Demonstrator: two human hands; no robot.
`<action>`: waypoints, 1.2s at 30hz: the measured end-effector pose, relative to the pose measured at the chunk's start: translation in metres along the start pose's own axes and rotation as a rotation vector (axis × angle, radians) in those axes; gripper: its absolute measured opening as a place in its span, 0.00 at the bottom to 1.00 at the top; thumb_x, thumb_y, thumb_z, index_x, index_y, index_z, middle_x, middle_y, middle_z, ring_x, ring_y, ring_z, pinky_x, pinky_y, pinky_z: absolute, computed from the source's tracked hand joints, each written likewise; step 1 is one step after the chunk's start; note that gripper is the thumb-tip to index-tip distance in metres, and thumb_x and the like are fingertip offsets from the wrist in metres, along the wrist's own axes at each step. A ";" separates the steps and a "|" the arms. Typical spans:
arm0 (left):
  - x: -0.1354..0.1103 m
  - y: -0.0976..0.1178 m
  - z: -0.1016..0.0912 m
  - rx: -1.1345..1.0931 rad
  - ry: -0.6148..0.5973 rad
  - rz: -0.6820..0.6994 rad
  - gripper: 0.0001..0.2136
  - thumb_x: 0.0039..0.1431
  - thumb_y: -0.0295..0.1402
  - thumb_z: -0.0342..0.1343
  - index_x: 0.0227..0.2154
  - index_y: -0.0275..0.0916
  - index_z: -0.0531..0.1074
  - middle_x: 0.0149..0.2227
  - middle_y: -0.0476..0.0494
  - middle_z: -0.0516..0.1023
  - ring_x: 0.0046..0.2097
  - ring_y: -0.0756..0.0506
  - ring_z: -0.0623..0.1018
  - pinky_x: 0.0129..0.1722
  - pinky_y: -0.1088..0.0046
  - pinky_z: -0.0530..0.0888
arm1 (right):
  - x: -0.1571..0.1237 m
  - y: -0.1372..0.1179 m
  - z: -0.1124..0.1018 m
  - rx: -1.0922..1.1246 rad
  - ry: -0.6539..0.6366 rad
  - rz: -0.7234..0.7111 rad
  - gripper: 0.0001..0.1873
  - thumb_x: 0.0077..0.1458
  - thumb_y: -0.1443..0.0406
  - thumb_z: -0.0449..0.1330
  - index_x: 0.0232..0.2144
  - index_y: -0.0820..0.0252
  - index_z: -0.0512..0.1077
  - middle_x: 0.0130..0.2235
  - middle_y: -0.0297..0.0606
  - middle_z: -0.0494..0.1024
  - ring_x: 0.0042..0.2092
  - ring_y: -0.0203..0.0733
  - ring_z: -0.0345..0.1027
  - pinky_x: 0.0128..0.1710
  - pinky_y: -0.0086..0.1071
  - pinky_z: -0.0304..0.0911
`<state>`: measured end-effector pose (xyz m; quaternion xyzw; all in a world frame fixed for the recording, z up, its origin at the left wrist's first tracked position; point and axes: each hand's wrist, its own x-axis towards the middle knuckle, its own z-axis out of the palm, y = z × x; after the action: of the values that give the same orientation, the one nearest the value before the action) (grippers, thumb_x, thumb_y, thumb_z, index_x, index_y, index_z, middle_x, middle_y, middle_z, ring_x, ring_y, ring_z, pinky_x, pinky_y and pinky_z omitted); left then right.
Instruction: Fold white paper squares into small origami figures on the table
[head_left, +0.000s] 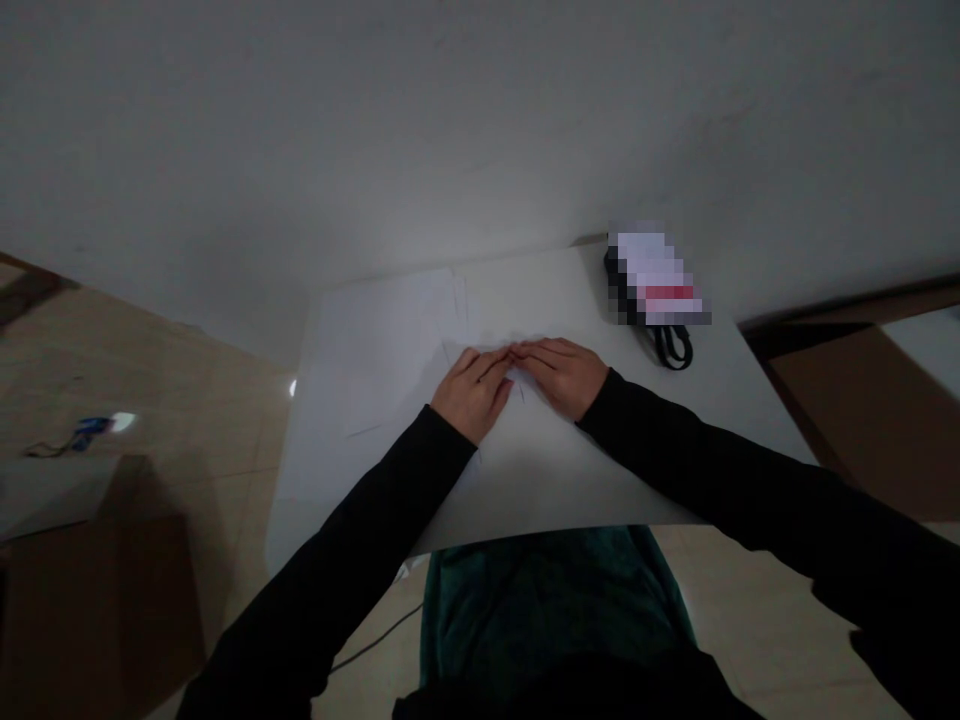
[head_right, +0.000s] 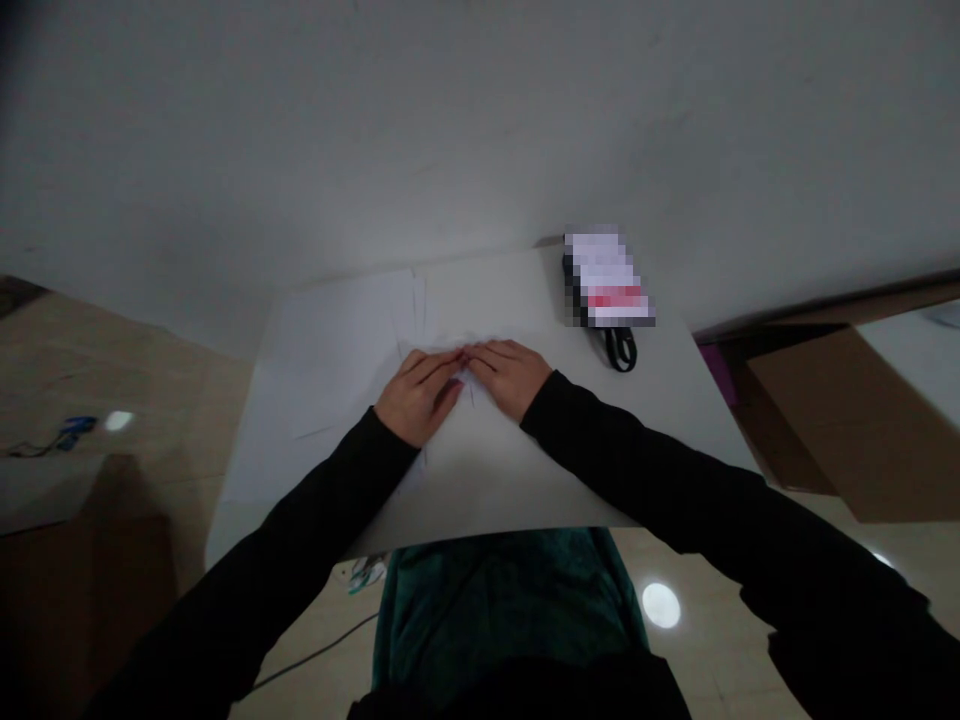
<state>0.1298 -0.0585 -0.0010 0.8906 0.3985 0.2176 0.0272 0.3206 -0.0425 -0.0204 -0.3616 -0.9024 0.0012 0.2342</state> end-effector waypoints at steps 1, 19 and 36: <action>0.001 0.000 -0.001 0.013 -0.003 -0.006 0.12 0.62 0.30 0.49 0.46 0.32 0.70 0.48 0.35 0.76 0.51 0.41 0.73 0.51 0.56 0.72 | 0.000 -0.003 0.000 -0.022 -0.015 0.008 0.17 0.59 0.74 0.49 0.46 0.68 0.72 0.50 0.47 0.76 0.52 0.44 0.69 0.52 0.40 0.66; -0.007 0.016 -0.019 0.335 -0.077 -0.222 0.21 0.62 0.42 0.45 0.45 0.29 0.72 0.40 0.31 0.74 0.40 0.36 0.74 0.36 0.56 0.71 | -0.024 -0.002 -0.022 -0.195 -0.054 0.229 0.23 0.54 0.77 0.50 0.51 0.66 0.71 0.52 0.42 0.74 0.52 0.43 0.71 0.50 0.39 0.68; 0.001 -0.007 0.003 0.194 -0.181 0.178 0.29 0.59 0.45 0.52 0.57 0.27 0.61 0.55 0.27 0.69 0.58 0.38 0.70 0.55 0.62 0.71 | -0.028 0.012 -0.019 -0.146 0.096 0.231 0.18 0.53 0.73 0.51 0.44 0.68 0.74 0.43 0.45 0.80 0.43 0.47 0.70 0.45 0.39 0.66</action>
<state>0.1269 -0.0526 -0.0048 0.9369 0.3328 0.0985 -0.0423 0.3541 -0.0546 -0.0171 -0.4788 -0.8403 -0.0547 0.2485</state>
